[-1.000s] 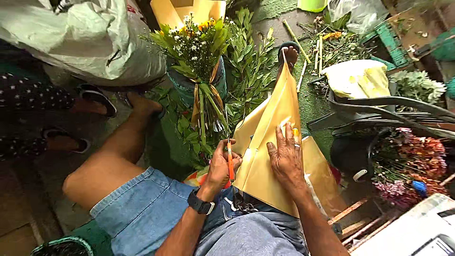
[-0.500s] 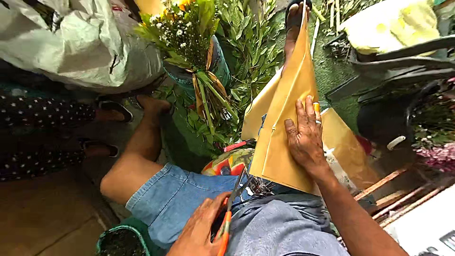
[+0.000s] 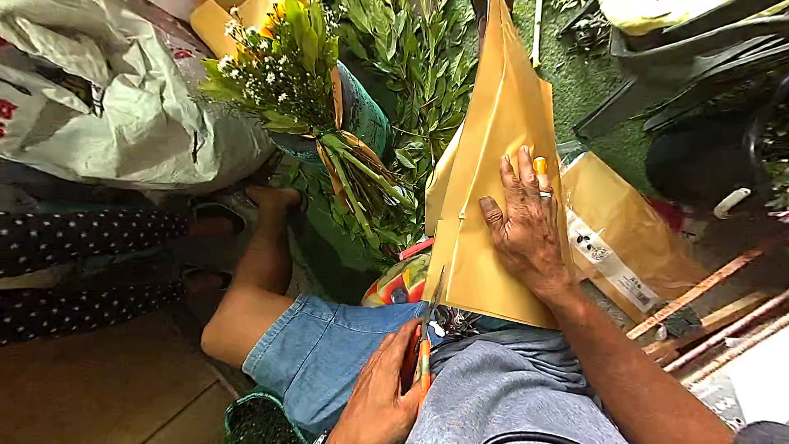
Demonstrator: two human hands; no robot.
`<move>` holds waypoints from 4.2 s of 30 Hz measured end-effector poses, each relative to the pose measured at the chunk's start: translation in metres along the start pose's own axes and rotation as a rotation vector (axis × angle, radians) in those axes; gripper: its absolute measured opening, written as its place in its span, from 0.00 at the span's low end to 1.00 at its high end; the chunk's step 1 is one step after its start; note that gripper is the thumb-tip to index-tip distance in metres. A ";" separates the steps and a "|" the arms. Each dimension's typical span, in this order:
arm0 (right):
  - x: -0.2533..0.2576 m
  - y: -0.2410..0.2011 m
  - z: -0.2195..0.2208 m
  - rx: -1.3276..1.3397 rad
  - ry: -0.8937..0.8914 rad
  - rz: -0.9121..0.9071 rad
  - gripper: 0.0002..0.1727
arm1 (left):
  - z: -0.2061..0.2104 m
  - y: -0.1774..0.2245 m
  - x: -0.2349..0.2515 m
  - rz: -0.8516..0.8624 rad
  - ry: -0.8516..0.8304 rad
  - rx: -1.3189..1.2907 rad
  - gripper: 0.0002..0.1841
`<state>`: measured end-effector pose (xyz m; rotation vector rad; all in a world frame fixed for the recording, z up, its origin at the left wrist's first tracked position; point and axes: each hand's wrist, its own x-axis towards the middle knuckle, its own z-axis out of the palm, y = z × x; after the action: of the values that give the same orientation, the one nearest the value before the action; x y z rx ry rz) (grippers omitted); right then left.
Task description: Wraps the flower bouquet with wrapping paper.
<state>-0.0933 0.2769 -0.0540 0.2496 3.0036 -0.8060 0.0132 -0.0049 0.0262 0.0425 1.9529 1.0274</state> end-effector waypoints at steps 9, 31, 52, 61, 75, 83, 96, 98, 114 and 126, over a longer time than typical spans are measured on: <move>0.001 -0.003 -0.001 -0.005 -0.007 0.002 0.38 | 0.001 -0.003 -0.008 -0.013 0.012 0.002 0.39; 0.002 -0.002 0.001 -0.007 -0.005 -0.013 0.39 | -0.006 0.002 0.002 -0.012 0.019 0.016 0.40; 0.002 -0.001 0.003 -0.020 -0.007 -0.009 0.40 | -0.005 0.014 0.017 -0.043 0.052 0.012 0.38; 0.003 0.000 0.004 -0.018 0.000 -0.007 0.40 | -0.007 0.017 0.035 -0.012 0.075 0.017 0.33; 0.002 0.000 0.005 -0.009 0.002 -0.007 0.40 | -0.008 0.026 0.057 0.019 0.132 0.019 0.36; 0.002 -0.001 0.004 -0.012 -0.011 0.003 0.40 | -0.006 0.016 0.058 0.048 0.113 0.000 0.31; 0.002 0.000 0.006 -0.016 0.009 -0.013 0.40 | -0.010 0.032 0.078 0.047 0.160 0.004 0.35; 0.002 0.000 0.006 -0.009 0.006 -0.011 0.40 | -0.010 0.032 0.079 0.043 0.158 0.001 0.36; 0.002 -0.001 0.004 -0.002 -0.008 0.004 0.40 | -0.011 0.028 0.077 0.065 0.150 0.004 0.28; 0.002 0.000 0.006 -0.006 -0.002 -0.003 0.40 | -0.011 0.030 0.084 0.042 0.122 -0.007 0.34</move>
<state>-0.0952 0.2741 -0.0593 0.2435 3.0045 -0.7966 -0.0549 0.0410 -0.0094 0.0174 2.0662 1.0867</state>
